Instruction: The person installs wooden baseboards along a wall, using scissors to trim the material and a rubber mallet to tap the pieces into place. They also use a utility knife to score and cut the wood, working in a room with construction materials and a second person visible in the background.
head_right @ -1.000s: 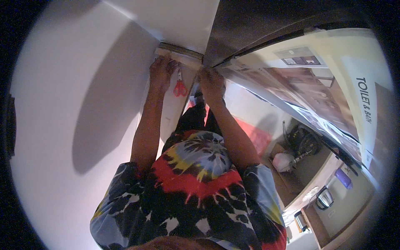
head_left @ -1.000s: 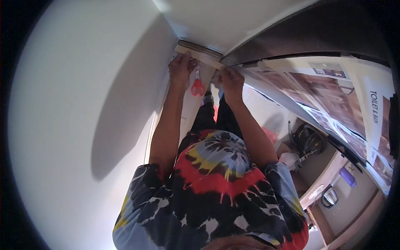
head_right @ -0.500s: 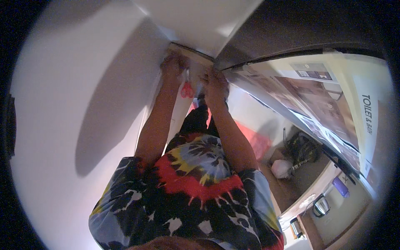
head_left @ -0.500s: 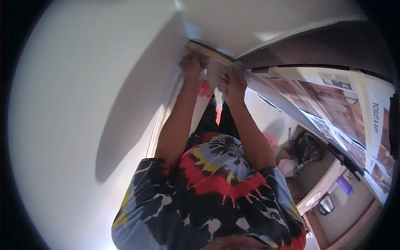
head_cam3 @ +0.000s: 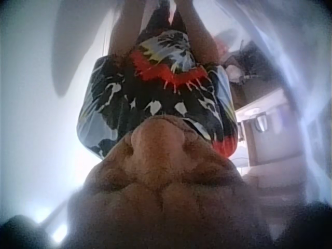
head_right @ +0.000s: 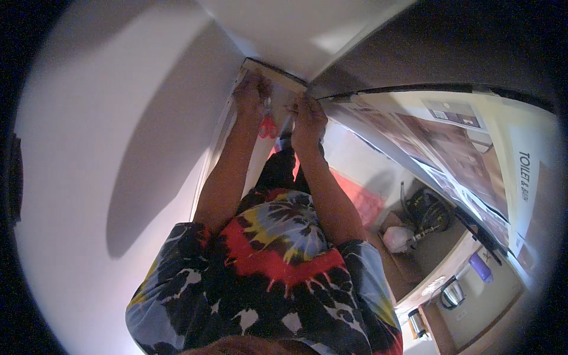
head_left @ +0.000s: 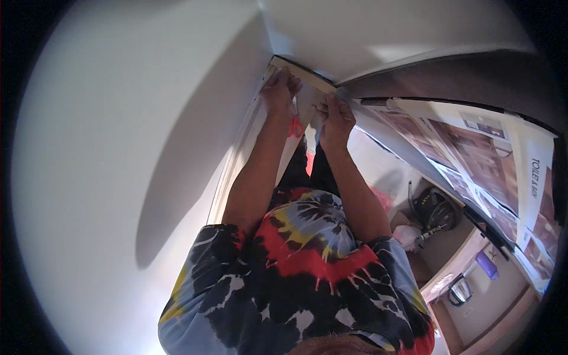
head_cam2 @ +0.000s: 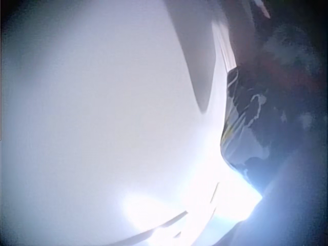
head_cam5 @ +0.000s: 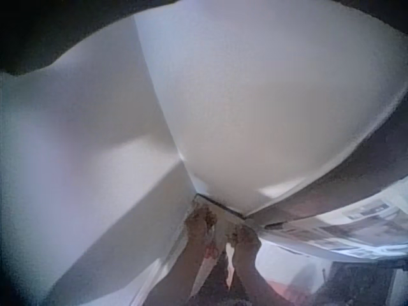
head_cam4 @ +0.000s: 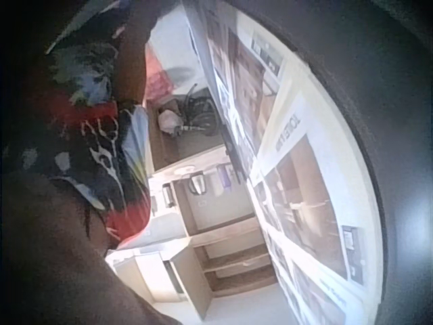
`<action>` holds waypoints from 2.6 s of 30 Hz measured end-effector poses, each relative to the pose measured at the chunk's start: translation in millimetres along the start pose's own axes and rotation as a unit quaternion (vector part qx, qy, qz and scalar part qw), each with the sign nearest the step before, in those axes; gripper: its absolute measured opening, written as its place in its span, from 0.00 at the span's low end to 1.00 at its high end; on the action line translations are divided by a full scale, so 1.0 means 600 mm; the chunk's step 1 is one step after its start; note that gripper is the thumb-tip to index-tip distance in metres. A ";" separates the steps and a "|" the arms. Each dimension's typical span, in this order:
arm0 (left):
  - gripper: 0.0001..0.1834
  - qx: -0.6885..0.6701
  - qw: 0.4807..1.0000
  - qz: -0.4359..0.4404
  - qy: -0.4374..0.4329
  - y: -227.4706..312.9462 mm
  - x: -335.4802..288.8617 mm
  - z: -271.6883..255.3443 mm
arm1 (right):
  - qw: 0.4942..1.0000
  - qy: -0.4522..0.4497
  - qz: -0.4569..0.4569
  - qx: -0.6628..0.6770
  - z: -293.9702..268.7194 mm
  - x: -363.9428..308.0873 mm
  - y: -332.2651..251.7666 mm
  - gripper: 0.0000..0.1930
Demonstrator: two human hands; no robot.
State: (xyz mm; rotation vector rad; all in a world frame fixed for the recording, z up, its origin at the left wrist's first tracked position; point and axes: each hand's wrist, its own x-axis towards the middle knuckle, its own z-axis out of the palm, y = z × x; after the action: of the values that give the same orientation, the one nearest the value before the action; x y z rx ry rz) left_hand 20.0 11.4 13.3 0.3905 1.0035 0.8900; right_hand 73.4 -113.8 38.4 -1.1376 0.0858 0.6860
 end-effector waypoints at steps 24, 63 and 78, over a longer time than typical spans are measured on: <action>0.08 0.019 0.999 0.027 -0.037 -0.006 -0.020 -0.008 | 0.997 -0.047 -0.040 -0.049 -0.017 -0.009 -0.001 0.07; 0.04 0.031 0.988 0.088 0.119 -0.008 -0.004 0.044 | 0.999 0.017 -0.042 -0.022 -0.003 0.034 0.021 0.05; 0.10 0.000 0.984 0.059 0.168 -0.026 0.002 0.051 | 0.994 0.035 -0.054 -0.089 0.001 0.035 0.021 0.05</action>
State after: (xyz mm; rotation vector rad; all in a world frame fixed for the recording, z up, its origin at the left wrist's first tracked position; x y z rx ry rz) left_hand 53.2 6.2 18.2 0.3069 1.2995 1.0873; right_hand 83.1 -100.4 20.0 -1.3290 0.0228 0.5656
